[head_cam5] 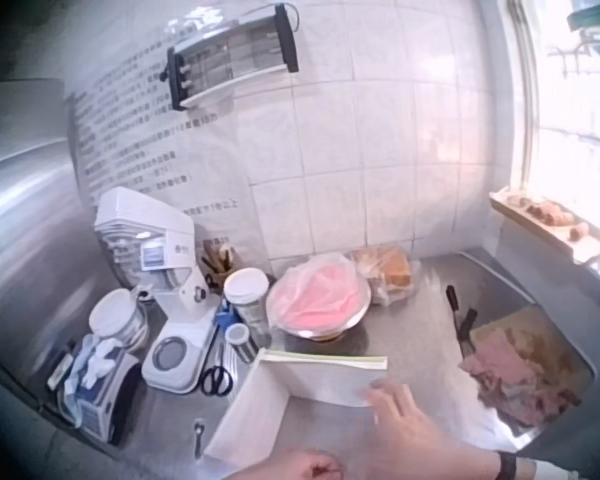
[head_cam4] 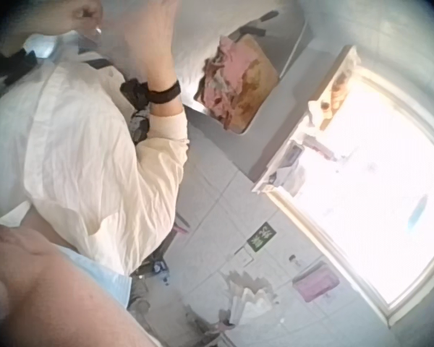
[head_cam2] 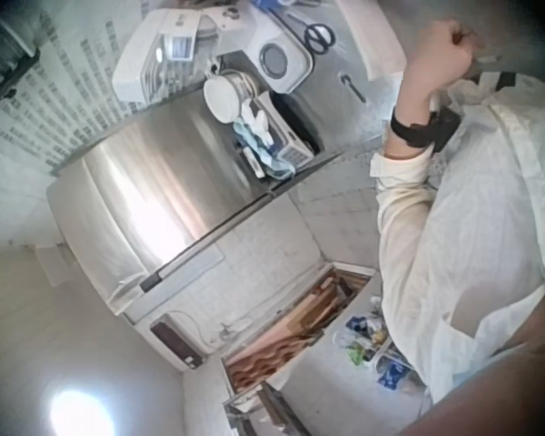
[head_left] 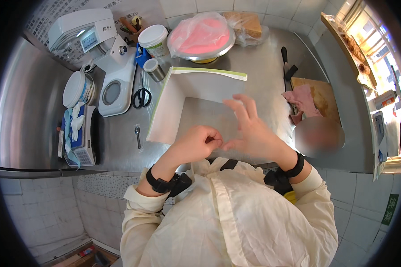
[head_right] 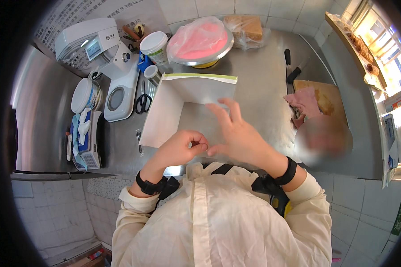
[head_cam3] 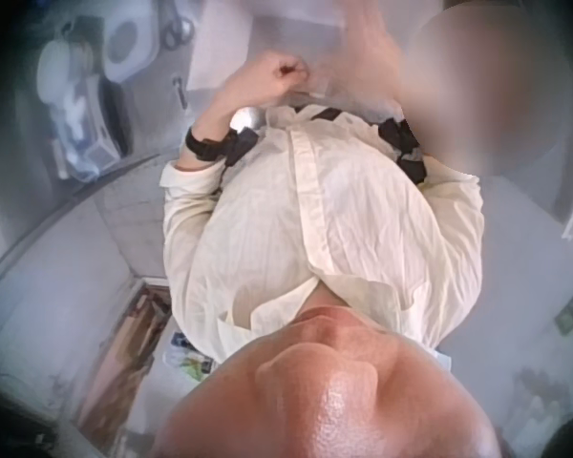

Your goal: The person assembles a white and green paper box by folding the flaps and securing them with tape. They then place the assembled box on a table and briefly sweep the floor with a broom and dustpan before opening a refrigerator.

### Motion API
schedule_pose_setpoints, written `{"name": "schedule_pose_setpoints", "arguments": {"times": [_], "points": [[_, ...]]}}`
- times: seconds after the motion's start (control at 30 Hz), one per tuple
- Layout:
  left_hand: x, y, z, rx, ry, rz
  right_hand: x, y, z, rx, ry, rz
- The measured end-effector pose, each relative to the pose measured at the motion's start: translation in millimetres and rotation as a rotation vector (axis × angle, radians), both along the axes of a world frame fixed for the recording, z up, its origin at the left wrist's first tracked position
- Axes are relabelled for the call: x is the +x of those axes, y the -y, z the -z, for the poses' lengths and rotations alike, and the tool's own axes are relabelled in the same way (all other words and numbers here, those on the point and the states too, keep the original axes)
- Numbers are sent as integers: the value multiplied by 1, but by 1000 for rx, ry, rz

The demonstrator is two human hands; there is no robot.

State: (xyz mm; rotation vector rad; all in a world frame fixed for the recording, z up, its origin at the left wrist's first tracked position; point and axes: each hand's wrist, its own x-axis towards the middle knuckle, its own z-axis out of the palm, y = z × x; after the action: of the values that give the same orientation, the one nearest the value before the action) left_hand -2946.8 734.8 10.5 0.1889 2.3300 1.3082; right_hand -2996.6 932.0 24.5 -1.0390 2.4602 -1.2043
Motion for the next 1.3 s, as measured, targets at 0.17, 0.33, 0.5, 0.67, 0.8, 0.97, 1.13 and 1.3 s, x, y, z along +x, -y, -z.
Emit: {"name": "schedule_pose_setpoints", "arguments": {"times": [0.17, 0.33, 0.5, 0.67, 0.8, 0.97, 1.13, 1.3], "points": [[-8, 13, 2, 93, -1, -46, -63, 2, 21, -56, -612, 327], [-79, 5, -14, 735, 473, -534, -95, 15, 48, -146, -373, 360], [-120, -29, 22, 923, 404, -690, -78, 31, 42, -157, -224, 353], [-116, -34, 46, 954, 315, -663, -68, 24, 49, -166, -310, 357], [-112, -32, 52, 932, 270, -648, -63, 21, 46, -200, -332, 337], [-112, -33, 50, 846, 232, -655, -61, 23, 50, -211, -394, 327], [-112, -33, 50, 859, 230, -643, -55, 30, 47, -151, -324, 361], [-113, -27, 54, 846, 259, -615, -55, 34, 35, 9, -350, 348]]}}
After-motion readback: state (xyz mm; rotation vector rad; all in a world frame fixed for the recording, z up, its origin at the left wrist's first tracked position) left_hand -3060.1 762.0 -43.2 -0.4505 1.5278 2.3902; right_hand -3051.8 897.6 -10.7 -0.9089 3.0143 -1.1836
